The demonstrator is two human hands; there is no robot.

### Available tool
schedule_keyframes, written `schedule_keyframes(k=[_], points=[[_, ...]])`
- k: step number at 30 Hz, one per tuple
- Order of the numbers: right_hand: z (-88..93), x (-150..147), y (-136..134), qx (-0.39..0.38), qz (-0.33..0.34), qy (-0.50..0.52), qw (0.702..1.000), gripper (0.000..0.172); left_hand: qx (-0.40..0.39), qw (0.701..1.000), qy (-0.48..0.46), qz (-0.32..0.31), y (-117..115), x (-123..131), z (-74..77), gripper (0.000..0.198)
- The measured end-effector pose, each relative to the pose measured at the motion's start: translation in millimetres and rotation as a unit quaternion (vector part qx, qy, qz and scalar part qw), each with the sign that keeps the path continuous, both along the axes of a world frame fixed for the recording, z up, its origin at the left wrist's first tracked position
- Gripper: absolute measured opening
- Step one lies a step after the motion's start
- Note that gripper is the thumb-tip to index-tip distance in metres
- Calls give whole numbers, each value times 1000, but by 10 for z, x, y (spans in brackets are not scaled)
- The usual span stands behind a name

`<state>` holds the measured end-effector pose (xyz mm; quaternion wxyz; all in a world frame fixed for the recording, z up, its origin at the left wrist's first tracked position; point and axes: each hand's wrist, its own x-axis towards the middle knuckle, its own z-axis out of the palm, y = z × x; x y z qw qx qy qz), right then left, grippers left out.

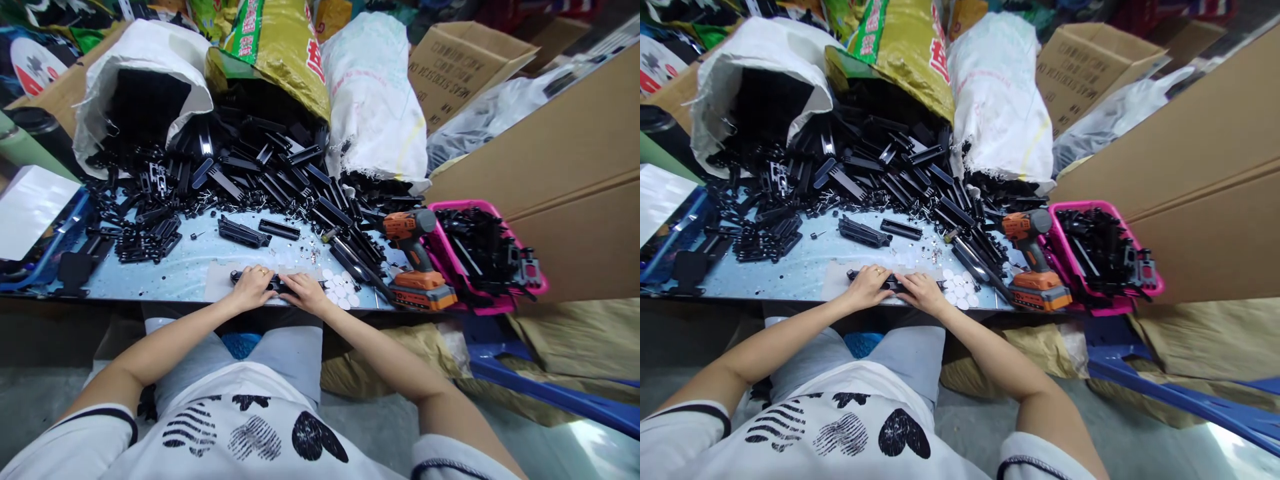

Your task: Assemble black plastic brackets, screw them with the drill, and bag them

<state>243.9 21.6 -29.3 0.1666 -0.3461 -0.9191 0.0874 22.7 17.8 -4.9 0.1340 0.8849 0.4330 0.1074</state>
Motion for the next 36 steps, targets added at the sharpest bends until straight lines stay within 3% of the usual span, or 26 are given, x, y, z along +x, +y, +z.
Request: schedule_keyframes(k=[6,9,12,15,17,20,22,24,26,28,30,32,34,36], points=[[-43,144,293,63,129,-99,985,49,32,999,31,-27,-28,-56,11,44],[4,153,280,75,57,-147,985,53,80,994,70,-28,-53,-144,15,47],[147,107,189,85,-8,-130,988,61,110,992,67,4,-60,-283,57,44],[510,26,63,60,63,-30,996,62,138,990,-29,13,-143,-416,266,51],[810,-60,-64,-9,159,74,984,57,128,979,-152,-34,-288,-459,491,52],[1063,-318,-353,-140,270,253,919,47,40,931,-348,-103,-601,-406,791,55],[1000,-596,-577,-174,236,380,877,43,16,896,-435,-84,-802,-304,859,57],[800,-910,-738,-164,108,487,851,48,53,875,-480,-39,-930,-197,793,58],[580,-1163,-731,-137,-19,538,831,53,125,874,-469,-24,-948,-139,626,62],[432,-1265,-490,-115,-58,508,852,48,218,888,-403,-32,-848,-170,414,69],[366,-1182,-40,-89,-37,388,917,42,292,912,-286,-17,-659,-283,210,71],[336,-954,501,-35,-71,208,975,35,291,946,-140,16,-424,-425,42,63],[307,-671,985,-9,-153,38,987,40,237,971,-26,8,-178,-523,-73,47],[297,-426,1317,-24,-164,-85,983,40,189,981,36,3,66,-532,-132,37]])
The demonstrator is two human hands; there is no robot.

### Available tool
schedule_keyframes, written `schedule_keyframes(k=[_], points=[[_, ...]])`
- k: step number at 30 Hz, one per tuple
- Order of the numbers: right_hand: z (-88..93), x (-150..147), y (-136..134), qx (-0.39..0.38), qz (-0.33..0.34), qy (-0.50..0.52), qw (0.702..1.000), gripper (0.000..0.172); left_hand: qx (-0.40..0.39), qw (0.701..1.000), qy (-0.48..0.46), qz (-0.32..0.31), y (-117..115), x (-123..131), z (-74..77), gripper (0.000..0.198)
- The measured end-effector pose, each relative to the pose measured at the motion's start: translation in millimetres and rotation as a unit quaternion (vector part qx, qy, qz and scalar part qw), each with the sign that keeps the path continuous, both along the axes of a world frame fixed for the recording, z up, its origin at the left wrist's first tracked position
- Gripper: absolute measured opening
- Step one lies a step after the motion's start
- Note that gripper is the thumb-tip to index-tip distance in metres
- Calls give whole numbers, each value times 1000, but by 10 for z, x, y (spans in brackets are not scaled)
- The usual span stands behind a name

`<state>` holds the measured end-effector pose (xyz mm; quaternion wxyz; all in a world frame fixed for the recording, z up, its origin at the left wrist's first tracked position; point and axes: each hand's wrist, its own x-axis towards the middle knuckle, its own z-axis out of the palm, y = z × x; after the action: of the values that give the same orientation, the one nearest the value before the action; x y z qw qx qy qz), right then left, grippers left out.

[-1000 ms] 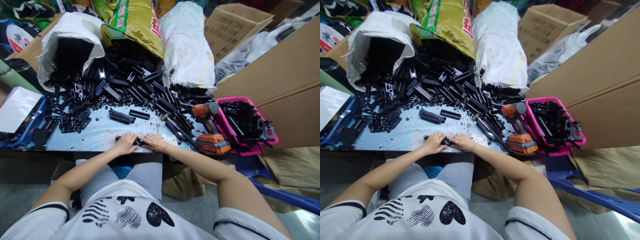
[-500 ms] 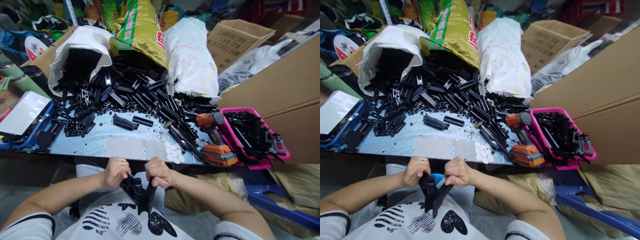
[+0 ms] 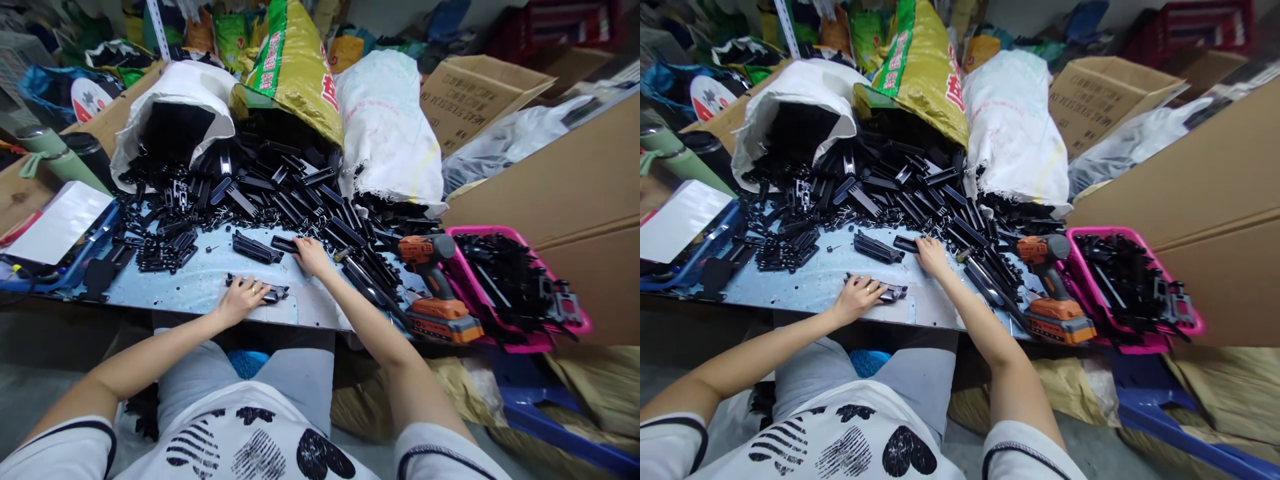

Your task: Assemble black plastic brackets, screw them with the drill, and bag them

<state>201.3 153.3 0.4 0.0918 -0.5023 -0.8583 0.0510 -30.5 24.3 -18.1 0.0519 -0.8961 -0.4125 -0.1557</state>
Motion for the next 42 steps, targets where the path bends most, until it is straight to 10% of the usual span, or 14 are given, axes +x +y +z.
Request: schedule_keyframes(k=[5,10,15,21,26,32,42], points=[[405,291,107,49,9,39,998,34,-38,993,-12,115,523,74,42,42],[1032,177,-402,104,87,29,990,28,-31,917,-68,393,645,-535,153,39],[602,-363,-862,-29,170,-107,979,26,-70,854,-59,513,825,-1160,194,24],[45,-247,-1026,-23,106,-52,993,44,-63,863,-137,481,1047,-1267,187,25],[-33,-148,-1097,-96,49,174,979,44,-33,869,-312,383,596,-768,273,31],[-154,-443,-1031,-294,-88,493,814,55,-246,885,-343,196,-25,109,194,31],[-149,-450,-1148,-409,-121,590,686,63,-293,848,-416,150,-128,262,246,26]])
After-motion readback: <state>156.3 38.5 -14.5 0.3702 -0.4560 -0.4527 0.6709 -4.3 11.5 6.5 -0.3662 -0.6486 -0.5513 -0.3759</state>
